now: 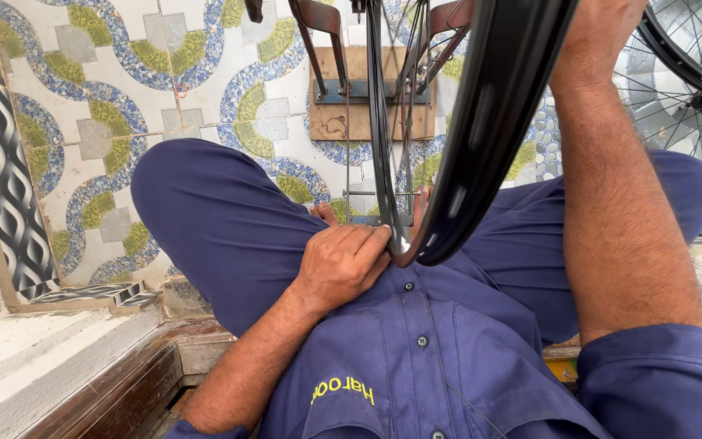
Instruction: The person mounts a bicycle wheel onto a truing stand, spins the wheel, and uses a spoke wrench to adjust the tension of the spokes around the hub.
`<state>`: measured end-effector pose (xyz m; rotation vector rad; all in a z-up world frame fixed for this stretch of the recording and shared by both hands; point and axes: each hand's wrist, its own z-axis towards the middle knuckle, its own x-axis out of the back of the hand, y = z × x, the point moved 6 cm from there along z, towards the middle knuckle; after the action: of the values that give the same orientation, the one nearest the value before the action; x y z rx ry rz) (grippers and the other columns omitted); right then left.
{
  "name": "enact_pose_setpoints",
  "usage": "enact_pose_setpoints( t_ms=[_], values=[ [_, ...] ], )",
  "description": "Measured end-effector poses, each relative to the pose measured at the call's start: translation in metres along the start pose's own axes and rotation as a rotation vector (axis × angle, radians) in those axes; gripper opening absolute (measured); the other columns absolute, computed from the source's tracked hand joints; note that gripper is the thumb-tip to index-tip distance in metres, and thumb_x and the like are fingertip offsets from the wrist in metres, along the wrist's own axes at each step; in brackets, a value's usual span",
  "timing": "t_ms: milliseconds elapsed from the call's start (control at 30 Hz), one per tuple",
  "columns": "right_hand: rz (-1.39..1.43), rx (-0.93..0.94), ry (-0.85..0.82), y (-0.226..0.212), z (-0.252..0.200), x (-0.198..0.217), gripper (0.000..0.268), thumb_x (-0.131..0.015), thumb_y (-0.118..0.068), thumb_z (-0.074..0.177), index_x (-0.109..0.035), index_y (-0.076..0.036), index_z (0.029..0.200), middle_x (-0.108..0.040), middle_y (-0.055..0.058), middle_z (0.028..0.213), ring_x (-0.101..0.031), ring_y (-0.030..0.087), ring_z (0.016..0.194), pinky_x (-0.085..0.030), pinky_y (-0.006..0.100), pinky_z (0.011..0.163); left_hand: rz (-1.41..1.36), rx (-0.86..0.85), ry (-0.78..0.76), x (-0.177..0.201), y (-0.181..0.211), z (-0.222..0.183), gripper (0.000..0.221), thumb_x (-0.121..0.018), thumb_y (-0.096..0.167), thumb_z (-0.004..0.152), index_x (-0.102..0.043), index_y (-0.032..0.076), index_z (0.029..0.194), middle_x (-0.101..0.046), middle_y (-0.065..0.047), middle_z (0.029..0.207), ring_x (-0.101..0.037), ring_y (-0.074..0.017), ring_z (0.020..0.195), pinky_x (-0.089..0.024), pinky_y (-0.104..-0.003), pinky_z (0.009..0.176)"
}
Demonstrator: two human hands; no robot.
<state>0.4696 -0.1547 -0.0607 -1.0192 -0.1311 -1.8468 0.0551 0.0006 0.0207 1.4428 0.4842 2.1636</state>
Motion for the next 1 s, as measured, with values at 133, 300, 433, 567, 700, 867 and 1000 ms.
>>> enact_pose_setpoints(
  t_ms=[133, 300, 433, 567, 700, 867, 1000],
  values=[
    [-0.014, -0.055, -0.043, 0.011, -0.009, -0.008, 0.028, -0.061, -0.027, 0.111, -0.057, -0.010, 0.088, -0.050, 0.006, 0.078, -0.049, 0.025, 0.070, -0.041, 0.043, 0.066, -0.002, 0.015, -0.013, -0.002, -0.003, -0.001, 0.037, -0.082, 0.017, 0.081, -0.068, 0.001, 0.112, -0.069, -0.010, 0.090, -0.071, -0.0253, 0.085, -0.056, -0.038, 0.073],
    [-0.073, -0.228, -0.159, 0.020, -0.052, -0.033, 0.026, -0.063, -0.028, 0.109, -0.059, -0.010, 0.091, -0.052, 0.007, 0.080, -0.051, 0.026, 0.073, -0.042, 0.043, 0.068, -0.017, 0.019, -0.014, -0.004, -0.007, -0.002, 0.039, -0.082, 0.018, 0.081, -0.068, 0.000, 0.113, -0.068, -0.010, 0.089, -0.071, -0.0253, 0.085, -0.056, -0.038, 0.072],
    [-0.070, -0.388, -0.479, -0.003, -0.125, -0.098, 0.024, -0.064, -0.030, 0.107, -0.060, -0.011, 0.093, -0.054, 0.008, 0.081, -0.053, 0.028, 0.074, -0.043, 0.044, 0.069, -0.031, 0.034, -0.070, -0.014, -0.015, -0.001, 0.039, -0.082, 0.016, 0.084, -0.067, -0.002, 0.115, -0.066, -0.009, 0.085, -0.069, -0.0260, 0.080, -0.054, -0.040, 0.068],
    [-0.038, -0.478, -0.833, -0.038, -0.195, -0.158, 0.023, -0.066, -0.031, 0.105, -0.062, -0.011, 0.095, -0.055, 0.009, 0.083, -0.054, 0.029, 0.076, -0.044, 0.045, 0.070, -0.091, 0.049, -0.081, -0.009, -0.018, 0.004, 0.038, -0.079, 0.014, 0.083, -0.066, 0.000, 0.115, -0.065, -0.010, 0.086, -0.069, -0.0283, 0.080, -0.054, -0.042, 0.068],
    [0.004, -0.499, -1.031, -0.065, -0.247, -0.175, 0.023, -0.067, -0.032, 0.103, -0.063, -0.011, 0.097, -0.057, 0.010, 0.085, -0.056, 0.030, 0.078, -0.046, 0.045, 0.071, -0.193, 0.217, -0.260, 0.001, -0.040, 0.016, 0.035, -0.075, 0.015, 0.082, -0.069, 0.007, 0.116, -0.071, -0.012, 0.093, -0.070, -0.0337, 0.086, -0.055, -0.047, 0.073],
    [0.035, -0.507, -1.138, -0.088, -0.287, -0.172, 0.023, -0.069, -0.034, 0.101, -0.064, -0.012, 0.099, -0.059, 0.012, 0.087, -0.058, 0.031, 0.080, -0.047, 0.046, 0.072, -0.282, 0.508, -0.040, 0.002, -0.103, 0.055, 0.042, -0.074, 0.036, 0.099, -0.065, 0.005, 0.126, -0.074, -0.019, 0.118, -0.073, -0.0366, 0.109, -0.058, -0.045, 0.092],
    [0.044, -0.488, -1.149, -0.092, -0.273, -0.183, 0.024, -0.070, -0.035, 0.099, -0.066, -0.012, 0.101, -0.061, 0.013, 0.088, -0.059, 0.033, 0.082, -0.048, 0.047, 0.073, -0.688, 0.602, -0.118, -0.042, -0.132, 0.078, 0.097, -0.078, 0.050, 0.088, -0.034, -0.005, 0.153, -0.054, -0.029, 0.146, -0.059, -0.0394, 0.132, -0.052, -0.045, 0.104]
  ],
)
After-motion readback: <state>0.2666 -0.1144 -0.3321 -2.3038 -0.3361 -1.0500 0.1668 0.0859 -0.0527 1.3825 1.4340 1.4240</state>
